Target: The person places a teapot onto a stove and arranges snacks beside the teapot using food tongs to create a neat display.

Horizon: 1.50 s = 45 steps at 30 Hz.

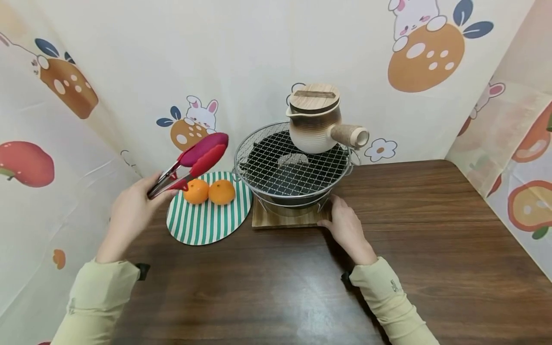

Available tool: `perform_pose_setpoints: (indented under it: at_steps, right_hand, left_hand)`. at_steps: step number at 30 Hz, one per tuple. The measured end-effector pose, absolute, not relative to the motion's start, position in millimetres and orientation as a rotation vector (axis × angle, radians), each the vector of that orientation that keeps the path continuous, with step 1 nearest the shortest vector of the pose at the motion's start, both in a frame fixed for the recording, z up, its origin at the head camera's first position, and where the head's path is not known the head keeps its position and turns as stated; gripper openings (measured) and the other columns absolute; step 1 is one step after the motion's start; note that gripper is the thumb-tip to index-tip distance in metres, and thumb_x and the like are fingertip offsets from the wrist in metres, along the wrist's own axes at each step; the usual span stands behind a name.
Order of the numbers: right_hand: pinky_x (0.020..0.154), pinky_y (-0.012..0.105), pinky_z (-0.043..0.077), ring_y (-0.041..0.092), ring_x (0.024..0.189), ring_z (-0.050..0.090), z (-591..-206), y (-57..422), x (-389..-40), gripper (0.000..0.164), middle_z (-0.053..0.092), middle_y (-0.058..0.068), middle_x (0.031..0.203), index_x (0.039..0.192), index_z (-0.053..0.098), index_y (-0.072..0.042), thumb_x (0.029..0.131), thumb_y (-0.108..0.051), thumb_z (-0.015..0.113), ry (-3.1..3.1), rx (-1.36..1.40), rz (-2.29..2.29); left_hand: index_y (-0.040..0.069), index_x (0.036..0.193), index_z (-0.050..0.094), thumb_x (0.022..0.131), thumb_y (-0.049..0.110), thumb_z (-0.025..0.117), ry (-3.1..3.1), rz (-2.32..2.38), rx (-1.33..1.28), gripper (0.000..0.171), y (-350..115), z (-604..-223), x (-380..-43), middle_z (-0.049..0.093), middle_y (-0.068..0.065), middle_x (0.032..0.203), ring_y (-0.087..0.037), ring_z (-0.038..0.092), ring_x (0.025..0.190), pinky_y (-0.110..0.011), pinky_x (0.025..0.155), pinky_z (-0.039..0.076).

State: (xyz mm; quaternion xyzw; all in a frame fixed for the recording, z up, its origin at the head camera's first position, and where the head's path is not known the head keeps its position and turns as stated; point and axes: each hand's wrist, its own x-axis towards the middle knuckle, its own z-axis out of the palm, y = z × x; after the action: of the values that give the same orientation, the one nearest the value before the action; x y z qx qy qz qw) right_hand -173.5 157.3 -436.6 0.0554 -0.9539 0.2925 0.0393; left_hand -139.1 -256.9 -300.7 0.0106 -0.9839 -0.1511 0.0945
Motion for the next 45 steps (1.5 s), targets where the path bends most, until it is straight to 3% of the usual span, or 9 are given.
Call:
perform_pose_setpoints:
  at_steps: [9,19,28,33,41,45]
  right_hand:
    - [0.091,0.058,0.05,0.049,0.114,0.06,-437.3,156.8,-173.9,0.077,0.054,0.029,0.135,0.141,0.041,0.004,0.08,-0.02,0.081,-2.945,0.144,0.916]
    - [0.092,0.059,0.05,0.05,0.115,0.059,-435.9,157.1,-174.6,0.078,0.055,0.029,0.135,0.142,0.041,0.005,0.079,-0.02,0.082,-2.932,0.129,0.909]
    - [0.092,0.059,0.05,0.049,0.115,0.059,-436.8,157.4,-174.1,0.077,0.054,0.029,0.136,0.142,0.041,0.005,0.08,-0.02,0.081,-2.938,0.123,0.911]
    - [0.092,0.058,0.05,0.048,0.115,0.059,-437.1,156.7,-174.0,0.078,0.054,0.028,0.136,0.142,0.041,0.004,0.08,-0.021,0.081,-2.947,0.122,0.908]
    - [0.09,0.058,0.051,0.048,0.113,0.06,-436.6,156.5,-173.9,0.077,0.056,0.029,0.134,0.141,0.042,0.005,0.08,-0.021,0.081,-2.931,0.13,0.901]
    - [0.09,0.058,0.051,0.048,0.113,0.06,-437.3,156.5,-174.1,0.077,0.056,0.029,0.134,0.14,0.042,0.006,0.079,-0.021,0.082,-2.926,0.132,0.894]
  left_hand:
    - [0.008,0.151,0.037,0.094,0.051,0.057,-2.974,-0.456,-0.058,0.074,-213.5,-282.4,-169.7,0.052,-0.027,0.14,-0.044,0.053,0.113,-0.059,0.09,0.049]
    - [0.007,0.149,0.042,0.093,0.052,0.059,-2.987,-0.441,-0.142,0.074,-196.3,-274.2,-184.8,0.059,-0.026,0.132,-0.042,0.056,0.108,-0.055,0.085,0.05]
    - [0.007,0.149,0.041,0.093,0.047,0.063,-3.04,-0.425,-0.195,0.072,-180.4,-266.5,-198.7,0.054,-0.026,0.141,-0.046,0.055,0.119,-0.059,0.093,0.048]
    - [0.004,0.145,0.047,0.092,0.043,0.066,-3.017,-0.364,-0.258,0.068,-173.3,-263.8,-207.5,0.061,-0.026,0.132,-0.043,0.06,0.112,-0.054,0.086,0.052]
    - [0.003,0.144,0.047,0.092,0.041,0.067,-3.053,-0.298,-0.286,0.068,-167.5,-254.0,-218.4,0.06,-0.026,0.133,-0.041,0.063,0.105,-0.047,0.071,0.055]
    - [0.005,0.146,0.045,0.092,0.045,0.064,-3.086,-0.255,-0.274,0.069,-163.5,-249.5,-218.6,0.058,-0.026,0.136,-0.042,0.061,0.109,-0.048,0.073,0.055]
